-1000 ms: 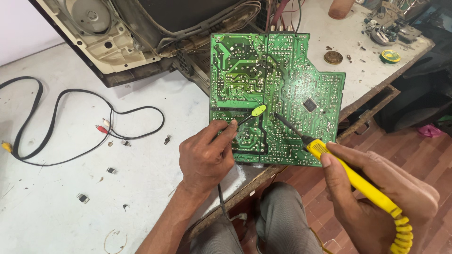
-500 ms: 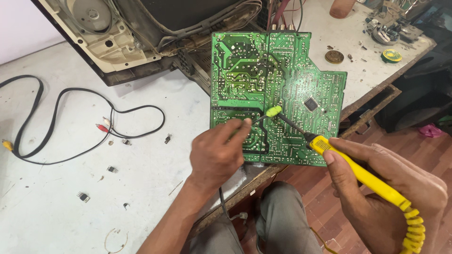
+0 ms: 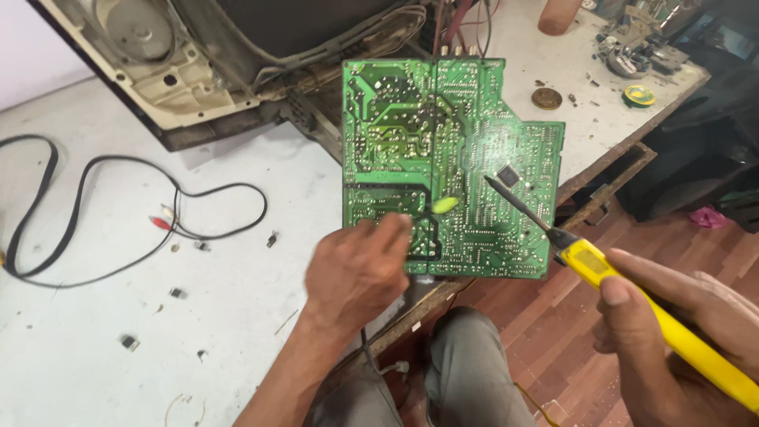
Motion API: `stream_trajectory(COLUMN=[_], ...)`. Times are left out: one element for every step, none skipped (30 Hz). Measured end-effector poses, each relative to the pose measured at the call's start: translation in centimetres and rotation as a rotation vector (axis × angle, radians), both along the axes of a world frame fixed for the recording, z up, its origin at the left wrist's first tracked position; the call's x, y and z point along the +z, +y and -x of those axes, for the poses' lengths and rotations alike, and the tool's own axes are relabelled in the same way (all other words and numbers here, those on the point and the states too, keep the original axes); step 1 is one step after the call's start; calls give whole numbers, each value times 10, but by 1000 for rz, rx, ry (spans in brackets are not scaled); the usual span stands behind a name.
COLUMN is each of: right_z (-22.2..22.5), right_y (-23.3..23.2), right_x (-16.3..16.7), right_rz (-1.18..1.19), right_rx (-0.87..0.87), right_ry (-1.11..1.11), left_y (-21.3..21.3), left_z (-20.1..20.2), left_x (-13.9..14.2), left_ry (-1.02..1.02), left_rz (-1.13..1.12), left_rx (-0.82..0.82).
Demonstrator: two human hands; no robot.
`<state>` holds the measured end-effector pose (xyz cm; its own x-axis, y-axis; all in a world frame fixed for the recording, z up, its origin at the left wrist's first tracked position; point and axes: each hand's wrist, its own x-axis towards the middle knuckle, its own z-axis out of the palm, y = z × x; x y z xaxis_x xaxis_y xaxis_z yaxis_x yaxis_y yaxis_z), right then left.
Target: The person uses a soldering iron and a small brush to work on a green circuit board, applying heat to various solder joints and brushing the surface. The person holds the board steady with one hand while manipulating the tools with the other.
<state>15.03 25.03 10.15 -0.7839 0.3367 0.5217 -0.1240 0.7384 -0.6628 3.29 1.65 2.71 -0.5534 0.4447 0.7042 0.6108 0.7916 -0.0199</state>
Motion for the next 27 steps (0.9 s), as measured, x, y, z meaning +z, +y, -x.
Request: stream_trajectory(right_z=[-2, -4, -5, -5, -4, -2, -1, 0, 0, 0, 0, -2, -3, -2, 1, 3, 3, 3, 3, 3, 4, 6, 7, 9, 11, 13, 14], right_y=[2, 5, 8, 9, 8, 7, 6, 5, 4, 2, -1, -3, -5, -10, -14, -17, -19, -21, -24, -25, -24, -23, -22, -21, -20, -20, -20], right_x=[-1, -1, 0, -1, -3, -5, -6, -6, -5, -5, -3, -1, 2, 2, 3, 3, 5, 6, 6, 7, 8, 9, 10, 10, 10, 10, 9], right_rz=[15, 24, 19, 21, 32, 35, 34, 28, 12, -2, -19, -3, 12, 41, 48, 53, 51, 42, 32, 22, 18, 14, 7, 28, 50, 72, 81], right_rx=[0, 0, -7, -6, -2, 1, 1, -1, 3, 3, -1, -14, -20, -20, -16, -14, -18, -23, -29, -34, -23, -10, 3, 10, 18, 27, 26], right_ry=[22, 37, 29, 24, 23, 18, 11, 4, 2, 2, 2, -10, -25, -33, -47, -61, -75, -68, -61, -54, -51, -49, -47, -44, -40, -36, -40], left_y=[-3, -6, -8, -8, -7, -6, -5, -3, -3, -6, -10, -14, -14, -16, -18, -19, -17, -16, -14, -13, -12, -12, -11, -12, -12, -13, -14], left_z=[-1, -2, -3, -3, -2, -1, -1, 0, 0, -1, -1, -2, -4, -3, -3, -2, -1, 1, 2, 3, 3, 4, 5, 5, 6, 8, 8], left_x=[0, 0, 0, -1, -2, -2, -2, -3, -3, -3, -3, -3, -4, -4, -4, -5, -5, -6, -6, -7, -7, -7, -7, -7, -7, -8, -8], left_ry=[40, 71, 100, 115, 135, 156, 73, -10, -91, -122, -153, -190, -149, -101, -49, -69, -90, -111, -118, -127, -136, -141, -146, -151, -173, -196, -218], left_rz=[-77, -161, -248, -258, -258, -256, -216, -179, -143, -153, -164, -186, -279, -356, -424, -508, -598, -692, -725, -758, -788, -808, -830, -853, -868, -883, -896], left_rx=[6, 12, 25, 5, -12, -30, -68, -109, -152, -197, -246, -293, -264, -226, -186, -142, -104, -69, -69, -67, -64, -68, -72, -75, -59, -42, -25])
